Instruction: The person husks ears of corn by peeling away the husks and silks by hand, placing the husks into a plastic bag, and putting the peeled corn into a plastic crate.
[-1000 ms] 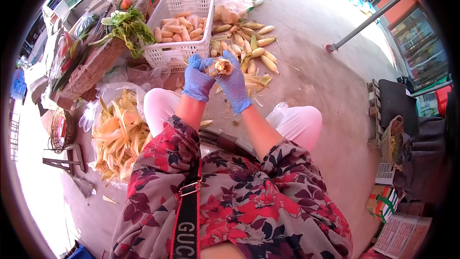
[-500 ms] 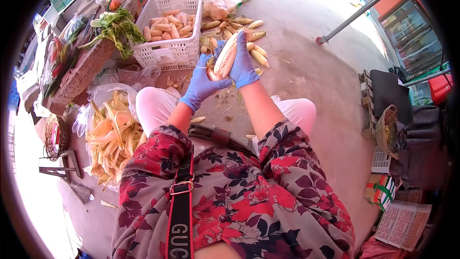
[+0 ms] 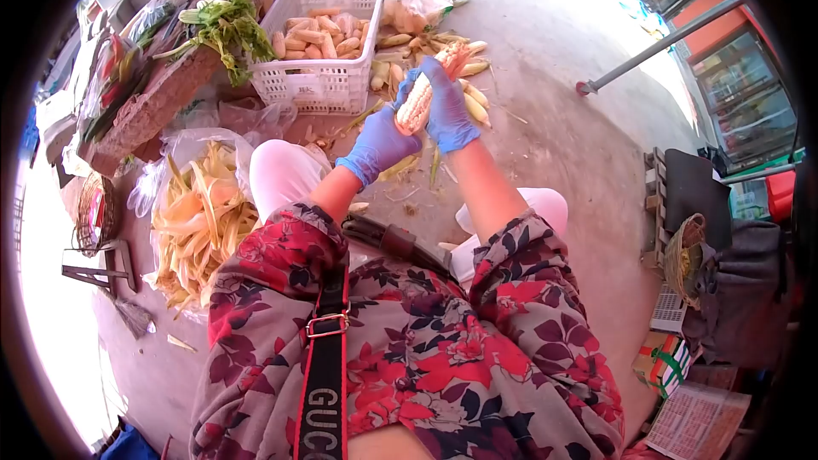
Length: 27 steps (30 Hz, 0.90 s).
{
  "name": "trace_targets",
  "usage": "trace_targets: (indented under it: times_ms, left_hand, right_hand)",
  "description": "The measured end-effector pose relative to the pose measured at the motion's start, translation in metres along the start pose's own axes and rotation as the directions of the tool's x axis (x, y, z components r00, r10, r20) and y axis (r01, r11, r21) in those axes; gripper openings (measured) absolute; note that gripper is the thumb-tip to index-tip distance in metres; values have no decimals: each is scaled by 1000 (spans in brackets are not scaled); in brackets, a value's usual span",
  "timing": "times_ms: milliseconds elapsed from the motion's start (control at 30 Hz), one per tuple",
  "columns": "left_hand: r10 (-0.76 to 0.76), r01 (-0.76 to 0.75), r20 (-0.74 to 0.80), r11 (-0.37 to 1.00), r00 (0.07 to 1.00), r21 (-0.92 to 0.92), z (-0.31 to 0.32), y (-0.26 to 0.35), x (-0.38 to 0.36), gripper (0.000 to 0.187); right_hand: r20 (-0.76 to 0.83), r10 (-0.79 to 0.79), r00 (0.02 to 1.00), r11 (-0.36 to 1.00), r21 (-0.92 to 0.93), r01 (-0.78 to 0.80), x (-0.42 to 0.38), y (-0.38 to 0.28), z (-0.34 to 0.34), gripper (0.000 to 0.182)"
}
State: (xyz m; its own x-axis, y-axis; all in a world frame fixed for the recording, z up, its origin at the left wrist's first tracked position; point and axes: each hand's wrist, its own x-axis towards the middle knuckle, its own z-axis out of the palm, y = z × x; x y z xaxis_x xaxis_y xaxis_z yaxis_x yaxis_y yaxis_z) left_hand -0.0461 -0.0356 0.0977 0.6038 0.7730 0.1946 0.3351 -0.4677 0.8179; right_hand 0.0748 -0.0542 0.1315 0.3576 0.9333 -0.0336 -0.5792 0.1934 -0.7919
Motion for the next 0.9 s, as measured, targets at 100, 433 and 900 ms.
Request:
trace_targets:
  times_ms: [100,433,900]
  left_hand:
    - [160,-436,501,748,850,501,-16,-7,-9,48]
    - [383,235,-778,804,499,547,-213,-40,-128,57]
    - [-191,432,-452,734,871,523,-237,-112,-148,41]
  right_hand:
    - [73,410,909,779,-546,-308,2,-30,-4,36]
    - [62,499,864,866,-25,-499,-8,20,-121,57]
    - [289,173,941,931,-359,-61,-45,35,18,43]
